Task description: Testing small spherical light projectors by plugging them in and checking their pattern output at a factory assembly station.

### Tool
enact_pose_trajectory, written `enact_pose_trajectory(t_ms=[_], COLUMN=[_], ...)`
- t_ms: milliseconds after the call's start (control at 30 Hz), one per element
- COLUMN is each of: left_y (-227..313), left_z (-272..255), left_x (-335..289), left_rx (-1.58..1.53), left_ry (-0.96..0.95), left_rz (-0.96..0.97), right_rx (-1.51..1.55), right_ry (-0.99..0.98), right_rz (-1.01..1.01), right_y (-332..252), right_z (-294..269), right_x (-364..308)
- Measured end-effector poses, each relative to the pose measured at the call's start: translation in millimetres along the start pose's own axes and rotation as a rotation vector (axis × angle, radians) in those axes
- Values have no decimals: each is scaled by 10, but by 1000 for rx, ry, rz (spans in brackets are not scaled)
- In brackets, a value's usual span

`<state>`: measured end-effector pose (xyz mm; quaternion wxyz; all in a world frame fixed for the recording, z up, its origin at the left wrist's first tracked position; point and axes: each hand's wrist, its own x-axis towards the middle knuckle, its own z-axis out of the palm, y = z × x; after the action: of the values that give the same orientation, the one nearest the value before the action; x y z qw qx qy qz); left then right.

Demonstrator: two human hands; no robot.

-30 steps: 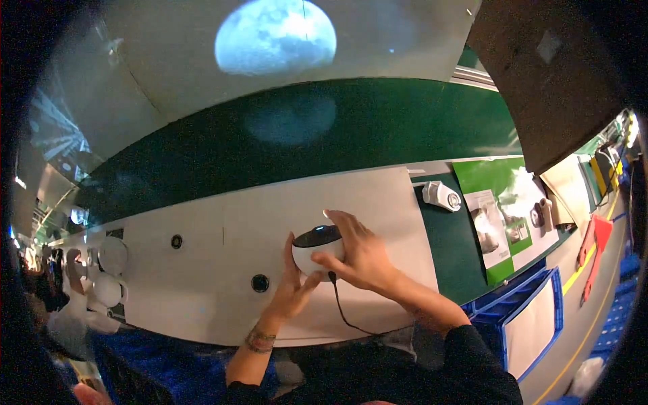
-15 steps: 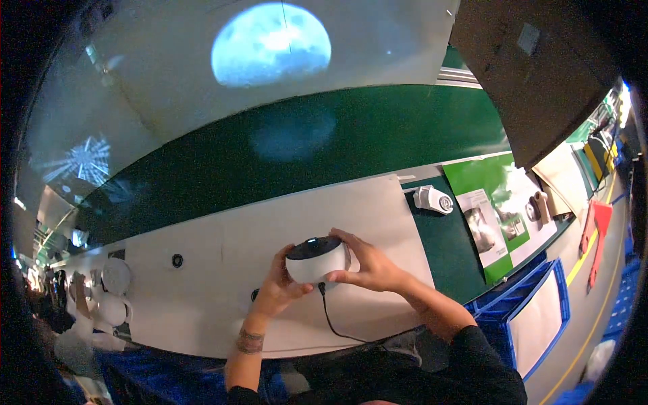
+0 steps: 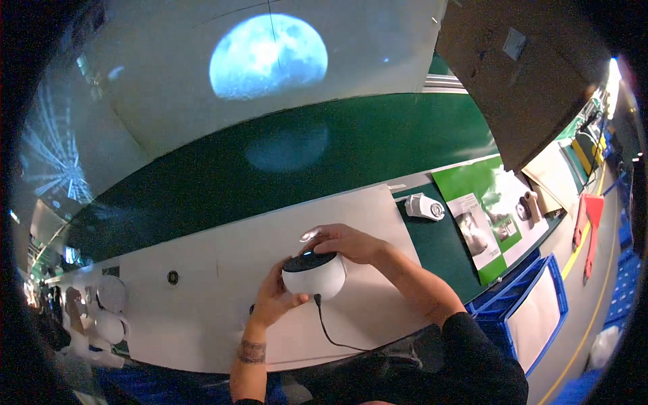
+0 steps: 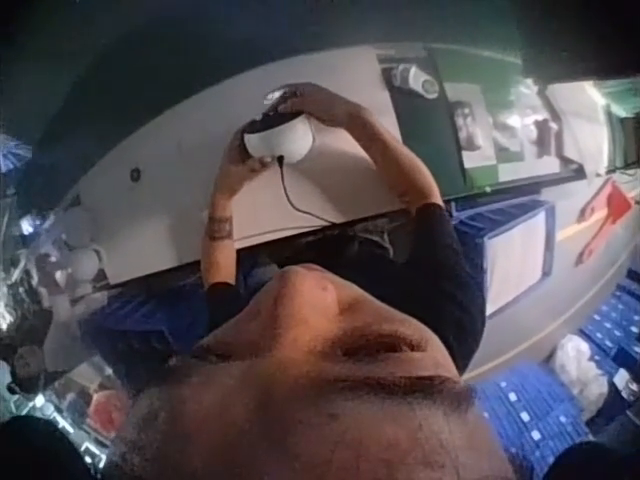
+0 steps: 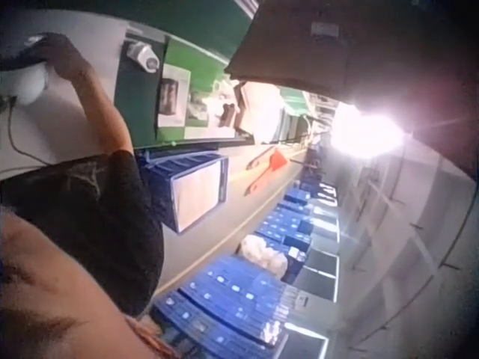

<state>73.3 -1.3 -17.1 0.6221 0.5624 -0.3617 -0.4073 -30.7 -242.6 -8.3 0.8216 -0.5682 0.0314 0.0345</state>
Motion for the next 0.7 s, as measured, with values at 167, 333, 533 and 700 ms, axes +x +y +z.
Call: enact_pose_trajectory(t_ms=[167,333,533,700], left_y=[-89,-127,-49,-18], left_z=[-21,-20,79,97], left_x=[8,5,-38,-49], left_rx=[-122,-52,-99,-75], left_ry=[-20,2,12,46], left_rz=[-27,0,46,24], right_rx=[-338,-227,-167,-93], right_ry=[101,-5,-37,-35], right_rz=[99,76,26,29], right_y=[-82,-76,-22,3], right_z=[40,21,5,3], right_x=[-24,-14,14,20])
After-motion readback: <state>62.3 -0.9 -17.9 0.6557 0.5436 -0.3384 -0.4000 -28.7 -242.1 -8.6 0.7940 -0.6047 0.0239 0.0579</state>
